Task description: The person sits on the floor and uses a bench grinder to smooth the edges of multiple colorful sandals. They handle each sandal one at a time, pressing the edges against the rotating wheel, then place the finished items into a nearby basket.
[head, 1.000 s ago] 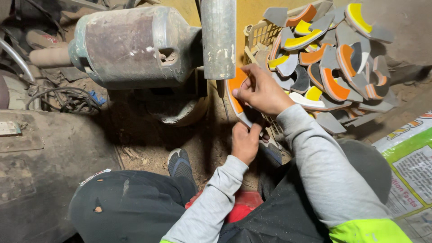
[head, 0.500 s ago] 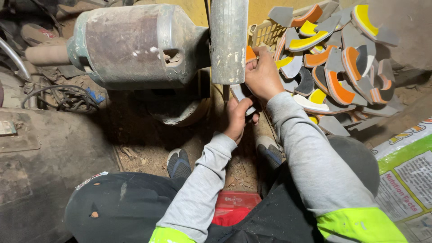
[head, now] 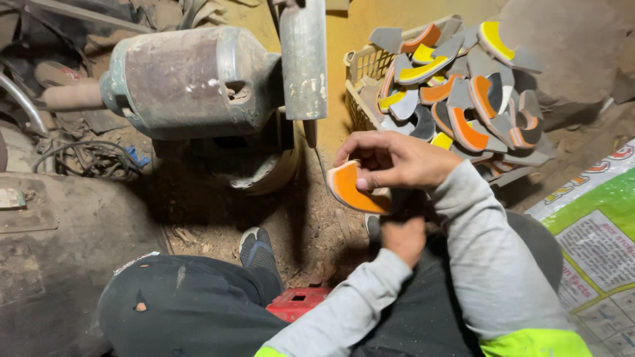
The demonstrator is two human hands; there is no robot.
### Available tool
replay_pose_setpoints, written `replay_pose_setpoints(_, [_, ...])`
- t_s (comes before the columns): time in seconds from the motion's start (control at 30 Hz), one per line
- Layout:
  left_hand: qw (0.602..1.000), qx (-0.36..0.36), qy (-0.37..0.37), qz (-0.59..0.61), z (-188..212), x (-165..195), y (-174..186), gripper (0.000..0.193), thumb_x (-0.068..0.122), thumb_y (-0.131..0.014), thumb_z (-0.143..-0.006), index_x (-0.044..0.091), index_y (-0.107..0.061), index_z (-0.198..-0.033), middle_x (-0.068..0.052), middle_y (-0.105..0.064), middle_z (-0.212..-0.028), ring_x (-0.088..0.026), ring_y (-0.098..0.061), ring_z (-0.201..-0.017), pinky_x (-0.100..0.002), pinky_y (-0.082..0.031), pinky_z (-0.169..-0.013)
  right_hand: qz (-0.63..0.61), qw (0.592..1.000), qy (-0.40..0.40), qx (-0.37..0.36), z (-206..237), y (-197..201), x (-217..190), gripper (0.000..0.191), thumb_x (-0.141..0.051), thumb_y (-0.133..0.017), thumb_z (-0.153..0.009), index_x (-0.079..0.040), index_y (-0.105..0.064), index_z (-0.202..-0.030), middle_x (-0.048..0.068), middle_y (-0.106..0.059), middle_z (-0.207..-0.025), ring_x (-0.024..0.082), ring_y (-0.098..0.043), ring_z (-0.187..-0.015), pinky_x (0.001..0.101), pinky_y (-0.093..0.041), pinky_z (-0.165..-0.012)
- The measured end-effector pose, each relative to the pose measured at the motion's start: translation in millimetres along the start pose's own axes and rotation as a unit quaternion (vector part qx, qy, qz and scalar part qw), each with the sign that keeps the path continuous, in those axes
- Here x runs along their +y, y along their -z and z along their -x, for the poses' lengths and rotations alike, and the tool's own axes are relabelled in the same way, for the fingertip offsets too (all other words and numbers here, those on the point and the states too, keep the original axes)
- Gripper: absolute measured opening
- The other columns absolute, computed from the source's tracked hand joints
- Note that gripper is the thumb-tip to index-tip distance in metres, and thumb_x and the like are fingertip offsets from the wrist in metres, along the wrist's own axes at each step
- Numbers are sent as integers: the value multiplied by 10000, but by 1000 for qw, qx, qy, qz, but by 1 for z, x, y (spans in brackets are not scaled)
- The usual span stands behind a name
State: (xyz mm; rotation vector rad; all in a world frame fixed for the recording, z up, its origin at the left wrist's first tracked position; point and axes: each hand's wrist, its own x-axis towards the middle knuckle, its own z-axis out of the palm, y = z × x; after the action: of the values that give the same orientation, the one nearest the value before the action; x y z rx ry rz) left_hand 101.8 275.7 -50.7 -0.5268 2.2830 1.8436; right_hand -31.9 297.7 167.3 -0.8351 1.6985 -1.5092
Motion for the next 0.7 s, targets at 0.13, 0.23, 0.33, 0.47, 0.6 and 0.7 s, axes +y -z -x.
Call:
replay_pose_setpoints(0.13, [984, -119, 120, -50, 1, -19, 64, 451, 362, -710, -903, -77, -737, -803, -224, -735, -763, -341, -716, -745, -444, -541, -688, 40, 998, -11, 47, 35, -1, -10, 481, -206, -816, -847, -42, -562, -1220, 9, -660, -1045, 102, -640, -1002, 266, -540, -892])
replay_pose_setpoints(0.23, [920, -329, -184, -108, 9, -6, 121, 273, 149, -622, -858, 30, -796, -1031, -154, -713, -852, -257, -664, -746, -372, -538, -683, 54, 997, -24, 53, 46, -11, -6, 495, -222, -834, -818, -51, -578, -1205, 8, -689, -1045, 96, -636, -979, 266, -545, -858])
replay_pose_setpoints(0.33, [851, -472, 110, 202, 33, 19, 164, 325, 70, -575, -846, -65, -720, -1103, -96, -671, -859, -177, -627, -734, -314, -532, -696, 120, 990, -44, 51, 56, -21, -5, 528, -215, -869, -768, -63, -584, -1186, 7, -652, -1034, 91, -623, -953, 274, -553, -839])
replay_pose_setpoints(0.47, [815, -500, 171, 236, 53, 41, 176, 306, 32, -600, -827, -79, -699, -1094, -99, -646, -889, -175, -615, -807, -332, -549, -741, 138, 988, -50, 47, 60, -33, -7, 529, -212, -878, -763, -65, -586, -1179, 17, -655, -996, 94, -618, -896, 288, -562, -801])
replay_pose_setpoints(0.6, [809, -515, 147, 240, 52, 32, 170, 288, 19, -604, -813, -84, -685, -1070, -112, -686, -952, -181, -627, -862, -319, -542, -792, 127, 990, -53, 36, 64, -35, -12, 540, -236, -871, -761, -62, -578, -1181, 18, -669, -990, 95, -644, -891, 290, -579, -794])
replay_pose_setpoints(0.7, [840, -471, 165, 214, 47, 18, 163, 287, 29, -605, -825, -82, -699, -1072, -106, -703, -957, -178, -647, -872, -318, -546, -807, 137, 989, -47, 26, 66, -34, -14, 545, -252, -863, -770, -61, -575, -1192, 38, -688, -996, 114, -668, -897, 299, -580, -792])
